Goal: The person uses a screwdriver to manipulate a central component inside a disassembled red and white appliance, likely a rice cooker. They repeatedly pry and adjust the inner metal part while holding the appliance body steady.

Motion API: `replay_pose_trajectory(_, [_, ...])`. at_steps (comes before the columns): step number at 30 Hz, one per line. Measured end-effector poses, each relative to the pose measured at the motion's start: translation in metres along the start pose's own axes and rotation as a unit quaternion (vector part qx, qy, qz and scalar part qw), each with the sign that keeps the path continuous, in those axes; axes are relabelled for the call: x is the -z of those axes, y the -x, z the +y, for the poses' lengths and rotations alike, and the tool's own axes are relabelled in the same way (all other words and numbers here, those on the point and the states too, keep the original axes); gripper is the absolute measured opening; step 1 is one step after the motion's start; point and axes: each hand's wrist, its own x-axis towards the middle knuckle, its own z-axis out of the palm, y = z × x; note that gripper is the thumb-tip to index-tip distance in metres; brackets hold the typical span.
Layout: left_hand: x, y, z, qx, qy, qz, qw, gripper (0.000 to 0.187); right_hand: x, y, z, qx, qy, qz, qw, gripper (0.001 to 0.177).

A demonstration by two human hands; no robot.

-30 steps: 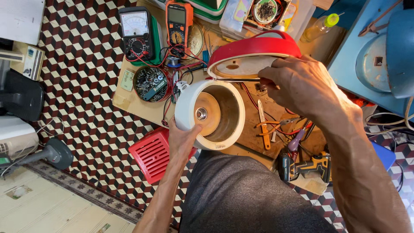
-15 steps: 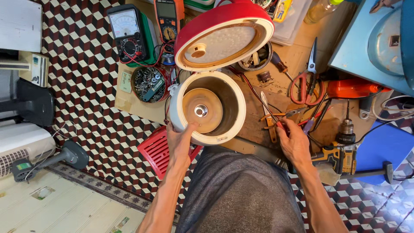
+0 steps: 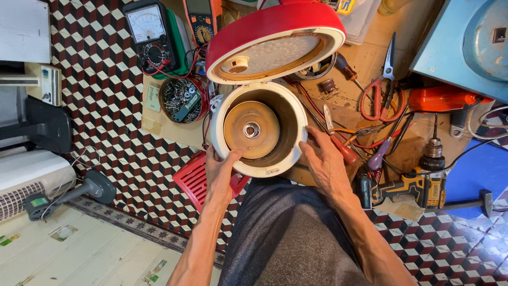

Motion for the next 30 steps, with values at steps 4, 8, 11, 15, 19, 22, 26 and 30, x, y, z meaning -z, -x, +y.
replay_pose_trajectory(4, [0.006,-0.008,-0.007,-0.027,0.02,-0.038,0.999,0.071,0.004,-0.001,-0.01,-0.018,-0.024,-0.019,0.999,0.05])
replay_pose_trajectory(8, [0.007,-0.008,-0.005,-0.004,0.047,-0.048,0.998,0.068,0.008,-0.005,-0.015,-0.024,0.001,-0.036,0.999,0.052])
replay_pose_trajectory(11, [0.004,-0.004,-0.004,0.011,0.056,-0.048,0.997,0.067,0.008,-0.006,-0.016,-0.042,-0.006,-0.039,0.998,0.054])
replay_pose_trajectory(15, [0.004,-0.003,-0.003,0.025,0.049,-0.034,0.998,0.067,0.007,-0.006,-0.015,0.006,0.004,-0.039,0.999,0.054])
replay_pose_trajectory(19, [0.007,-0.005,-0.008,-0.005,0.062,-0.047,0.997,0.067,0.005,-0.008,-0.013,0.006,-0.009,-0.045,0.999,0.053])
replay_pose_trajectory(22, [0.009,-0.005,-0.01,-0.018,0.064,-0.056,0.996,0.066,0.004,-0.01,-0.005,-0.018,-0.054,-0.042,0.998,0.052])
replay_pose_trajectory(26, [0.014,0.001,-0.006,0.009,0.064,-0.049,0.997,0.066,-0.005,-0.025,0.027,-0.122,-0.256,-0.003,0.959,0.052])
replay_pose_trajectory(30, [0.011,0.013,-0.003,0.013,0.065,-0.043,0.997,0.067,-0.027,-0.054,0.063,-0.209,-0.444,-0.063,0.869,0.059])
